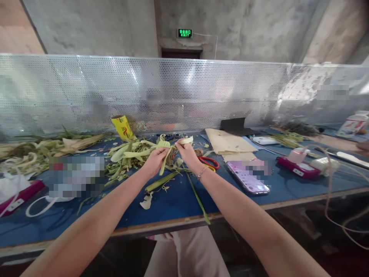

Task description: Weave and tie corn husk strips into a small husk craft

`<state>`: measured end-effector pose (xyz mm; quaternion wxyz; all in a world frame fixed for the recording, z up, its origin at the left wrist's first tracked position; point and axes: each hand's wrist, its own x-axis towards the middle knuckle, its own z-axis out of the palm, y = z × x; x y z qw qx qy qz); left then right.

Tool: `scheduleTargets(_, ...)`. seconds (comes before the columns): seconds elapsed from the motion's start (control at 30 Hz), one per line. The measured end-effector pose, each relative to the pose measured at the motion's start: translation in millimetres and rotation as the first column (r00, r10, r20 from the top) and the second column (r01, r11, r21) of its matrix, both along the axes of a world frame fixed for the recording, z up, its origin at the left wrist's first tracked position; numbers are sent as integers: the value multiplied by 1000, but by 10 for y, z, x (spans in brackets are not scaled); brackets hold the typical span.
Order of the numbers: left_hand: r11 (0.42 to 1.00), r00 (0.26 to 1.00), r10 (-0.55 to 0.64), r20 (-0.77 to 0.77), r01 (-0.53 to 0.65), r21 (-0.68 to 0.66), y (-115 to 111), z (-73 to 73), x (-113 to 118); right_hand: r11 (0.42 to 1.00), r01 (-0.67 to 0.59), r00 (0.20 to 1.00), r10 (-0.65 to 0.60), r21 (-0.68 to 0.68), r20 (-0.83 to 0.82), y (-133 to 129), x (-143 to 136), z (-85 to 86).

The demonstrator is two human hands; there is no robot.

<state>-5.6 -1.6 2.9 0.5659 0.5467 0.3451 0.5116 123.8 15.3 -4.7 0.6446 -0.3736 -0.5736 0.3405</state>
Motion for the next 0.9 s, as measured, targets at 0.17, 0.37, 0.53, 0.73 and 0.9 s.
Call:
scheduleTargets(0.17,999,999,-46,22,47,-24,-21,15,6,997,29,959,-48,69,280,-1,12,-28)
scheduleTargets(0.37,991,991,128,-35,-127,46,60,-107,19,890,96,808,-331,445,488,-4,50,-109)
scheduleTargets(0.53,967,974,199,-108,-177,183,130,-129,-39,847,-65,670,-355,527,653,-43,88,-85)
scheduleTargets(0.73,934,942,259,-213,-188,304,61,-63,-38,881,-104,656,-288,461,697,-57,93,-68)
scheduleTargets(0.9,955,969,201,-145,-161,248,-36,-43,22,884,-90,686,-279,459,672,-55,37,-125)
